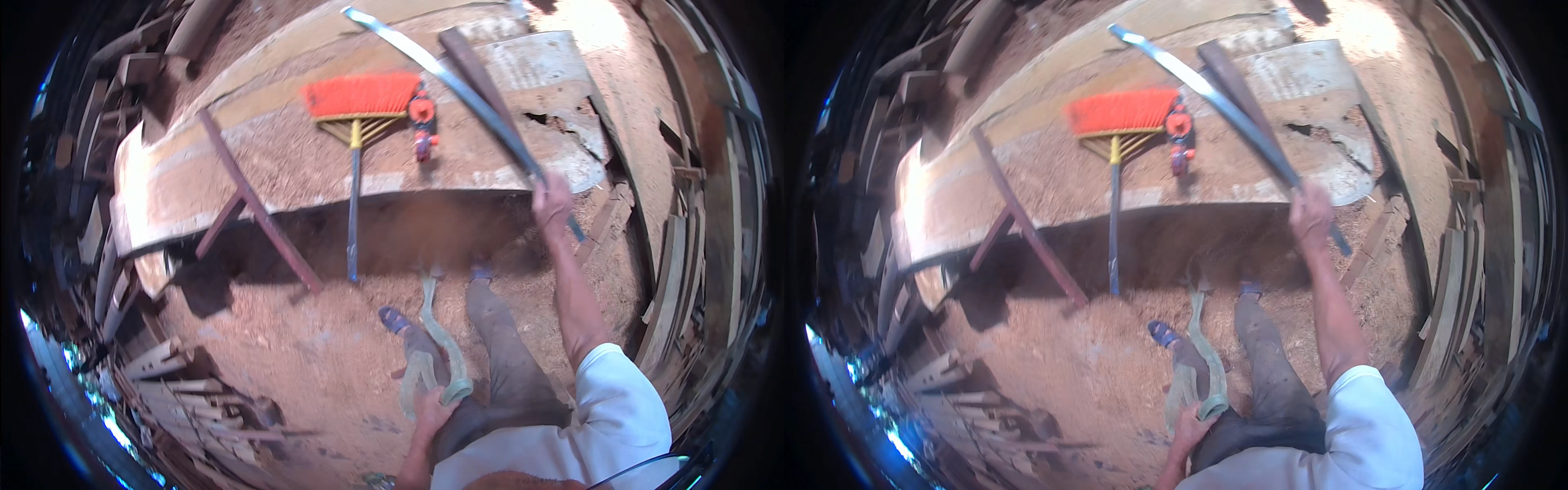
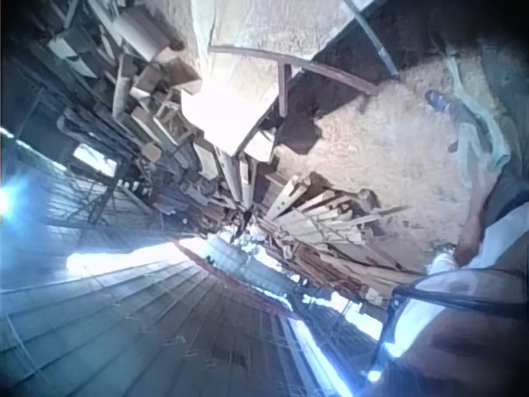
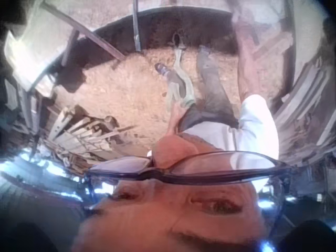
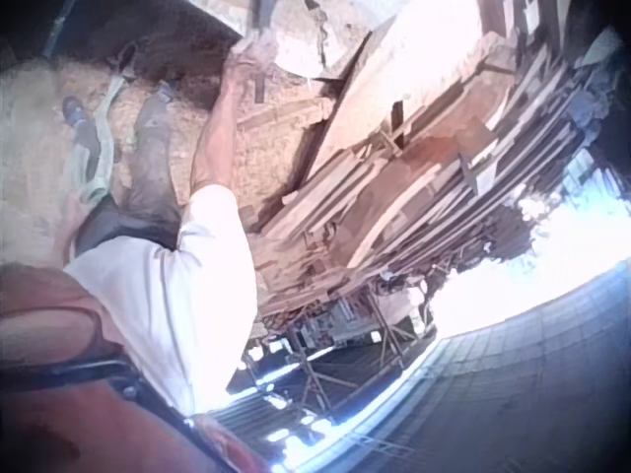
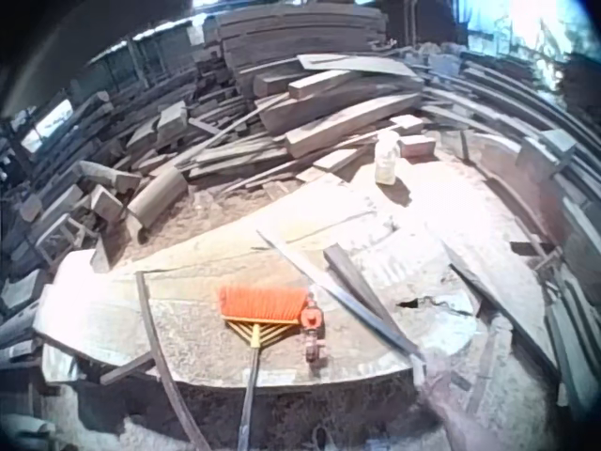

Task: The person clears wood scraps and sawdust from the floor of a woodworking shop. They use a wooden stick to sweep debris, pick up planks by hand, and operate a remote control for an overhead hoist. The person also wipes a metal tool with a cloth.

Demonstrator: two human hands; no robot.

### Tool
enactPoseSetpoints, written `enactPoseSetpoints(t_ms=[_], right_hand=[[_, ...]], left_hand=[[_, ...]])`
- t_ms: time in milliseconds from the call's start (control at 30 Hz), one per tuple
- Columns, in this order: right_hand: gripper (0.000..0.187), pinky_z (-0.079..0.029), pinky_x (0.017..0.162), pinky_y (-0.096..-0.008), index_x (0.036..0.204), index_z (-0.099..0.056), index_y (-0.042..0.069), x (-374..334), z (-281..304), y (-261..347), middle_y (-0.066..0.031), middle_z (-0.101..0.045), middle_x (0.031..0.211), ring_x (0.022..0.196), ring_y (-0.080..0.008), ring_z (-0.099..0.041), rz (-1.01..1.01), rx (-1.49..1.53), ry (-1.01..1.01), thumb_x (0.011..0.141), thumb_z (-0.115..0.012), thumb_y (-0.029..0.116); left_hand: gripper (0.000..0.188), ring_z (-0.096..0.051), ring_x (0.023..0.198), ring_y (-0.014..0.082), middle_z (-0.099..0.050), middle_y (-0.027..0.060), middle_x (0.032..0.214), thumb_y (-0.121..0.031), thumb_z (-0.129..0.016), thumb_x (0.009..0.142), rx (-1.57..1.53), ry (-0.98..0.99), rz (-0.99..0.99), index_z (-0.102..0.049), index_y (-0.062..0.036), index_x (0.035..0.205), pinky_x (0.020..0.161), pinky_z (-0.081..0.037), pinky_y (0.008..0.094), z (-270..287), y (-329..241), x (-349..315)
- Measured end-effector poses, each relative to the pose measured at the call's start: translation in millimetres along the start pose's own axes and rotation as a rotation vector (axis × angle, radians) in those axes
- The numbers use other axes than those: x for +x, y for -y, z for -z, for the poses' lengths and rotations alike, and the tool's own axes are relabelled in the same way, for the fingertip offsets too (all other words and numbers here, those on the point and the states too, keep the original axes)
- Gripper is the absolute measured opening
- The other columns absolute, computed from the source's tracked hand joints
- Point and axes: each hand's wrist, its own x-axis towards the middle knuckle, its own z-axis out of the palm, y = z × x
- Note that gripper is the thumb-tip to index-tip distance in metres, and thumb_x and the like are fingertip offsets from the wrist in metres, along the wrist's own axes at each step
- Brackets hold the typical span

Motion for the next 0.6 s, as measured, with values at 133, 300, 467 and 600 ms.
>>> enactPoseSetpoints(t_ms=[133,300,467,600], right_hand=[[0.016,-0.054,0.077,-0.0401,0.092,-0.069,-0.001,-95,-9,31,-0.0173,-0.07,0.092,0.084,-0.0301,-0.068,-0.398,0.487,0.084,0.097,-0.068,0.015],[0.031,-0.053,0.069,-0.036,0.095,-0.071,0.0,-166,15,25,-0.0063,-0.067,0.073,0.068,-0.0162,-0.066,-0.957,0.586,0.329,0.101,-0.065,0.03],[0.035,-0.052,0.058,-0.0295,0.089,-0.068,0.003,-134,43,-16,-0.0028,-0.065,0.069,0.06,-0.0111,-0.063,-1.067,0.668,0.164,0.104,-0.062,0.034],[0.038,-0.056,0.066,-0.0276,0.105,-0.067,0.001,-99,51,-50,-0.005,-0.067,0.089,0.074,-0.0116,-0.062,-1.222,0.755,0.106,0.105,-0.061,0.039]], left_hand=[[0.034,-0.066,0.091,0.0419,-0.067,0.0198,0.094,-0.025,-0.086,0.08,-0.004,-0.056,-0.069,-0.066,-0.0016,0.096,0.079,-0.052,0.0477,-10,5,3],[0.033,-0.068,0.085,0.0406,-0.069,0.0174,0.09,-0.022,-0.087,0.078,0.198,-0.189,-0.223,-0.069,-0.0019,0.096,0.078,-0.053,0.0478,12,-22,-13],[0.037,-0.069,0.091,0.0436,-0.072,0.0204,0.094,-0.02,-0.087,0.075,0.235,-0.186,-0.248,-0.071,-0.0006,0.101,0.081,-0.054,0.0487,36,-41,14],[0.033,-0.068,0.09,0.0428,-0.07,0.0204,0.094,-0.019,-0.088,0.074,0.181,-0.135,-0.182,-0.069,-0.0028,0.096,0.079,-0.053,0.051,48,-36,21]])
